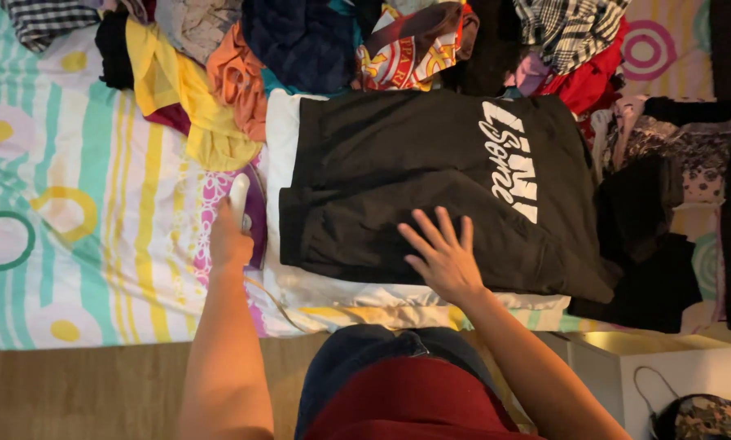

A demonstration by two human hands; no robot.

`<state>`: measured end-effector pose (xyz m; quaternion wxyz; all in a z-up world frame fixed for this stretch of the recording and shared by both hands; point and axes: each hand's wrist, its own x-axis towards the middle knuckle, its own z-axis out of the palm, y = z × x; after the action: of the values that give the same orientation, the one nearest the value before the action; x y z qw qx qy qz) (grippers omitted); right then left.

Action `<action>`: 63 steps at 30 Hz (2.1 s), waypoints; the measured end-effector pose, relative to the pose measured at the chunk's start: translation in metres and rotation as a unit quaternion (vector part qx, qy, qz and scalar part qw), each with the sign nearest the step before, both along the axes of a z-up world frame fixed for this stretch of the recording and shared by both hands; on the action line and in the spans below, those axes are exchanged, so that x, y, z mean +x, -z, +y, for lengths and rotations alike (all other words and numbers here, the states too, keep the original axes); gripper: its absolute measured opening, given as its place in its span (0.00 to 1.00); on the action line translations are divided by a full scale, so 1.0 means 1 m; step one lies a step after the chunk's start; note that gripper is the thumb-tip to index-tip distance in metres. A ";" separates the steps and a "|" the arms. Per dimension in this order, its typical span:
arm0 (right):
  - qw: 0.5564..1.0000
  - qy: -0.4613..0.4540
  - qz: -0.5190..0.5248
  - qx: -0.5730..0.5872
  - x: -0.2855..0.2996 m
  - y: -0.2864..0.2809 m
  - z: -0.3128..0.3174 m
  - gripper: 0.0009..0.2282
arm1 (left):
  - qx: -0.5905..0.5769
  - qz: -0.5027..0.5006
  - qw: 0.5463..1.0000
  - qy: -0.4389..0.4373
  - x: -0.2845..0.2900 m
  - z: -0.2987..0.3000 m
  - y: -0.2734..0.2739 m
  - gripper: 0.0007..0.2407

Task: The person irons a black jacket with white stripes on a bed using a purple iron. They smooth the fabric, flip the jacket to iron the other side, and then fold the garment neatly.

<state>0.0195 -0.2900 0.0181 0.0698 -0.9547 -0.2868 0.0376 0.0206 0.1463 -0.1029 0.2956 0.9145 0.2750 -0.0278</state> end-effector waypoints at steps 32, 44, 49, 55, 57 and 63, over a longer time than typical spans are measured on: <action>0.954 0.295 0.033 0.035 -0.050 0.068 -0.224 0.30 | 0.155 -0.169 0.960 0.159 -0.007 -0.242 -0.126 0.21; 0.987 0.140 0.021 0.071 -0.066 0.032 -0.316 0.37 | 0.229 -0.094 0.965 0.085 -0.019 -0.334 -0.182 0.24; 0.997 0.060 -0.002 0.047 -0.051 0.035 -0.331 0.35 | 0.187 -0.256 0.842 0.436 -0.026 -0.402 -0.167 0.24; 0.996 -0.001 0.018 0.084 -0.044 0.037 -0.349 0.35 | 0.215 -0.202 0.904 0.309 -0.010 -0.389 -0.135 0.26; 0.996 -0.005 0.008 0.091 -0.045 0.026 -0.350 0.36 | 0.197 -0.190 0.934 0.228 -0.004 -0.371 -0.132 0.25; 0.992 0.008 0.000 0.126 -0.052 0.043 -0.358 0.29 | 0.148 -0.180 0.963 0.136 -0.013 -0.398 -0.190 0.25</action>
<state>-0.0329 -0.6482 -0.0251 0.1900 -0.9404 -0.2819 0.0004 0.0072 -0.2521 0.0874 0.1952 0.9666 0.0915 0.1388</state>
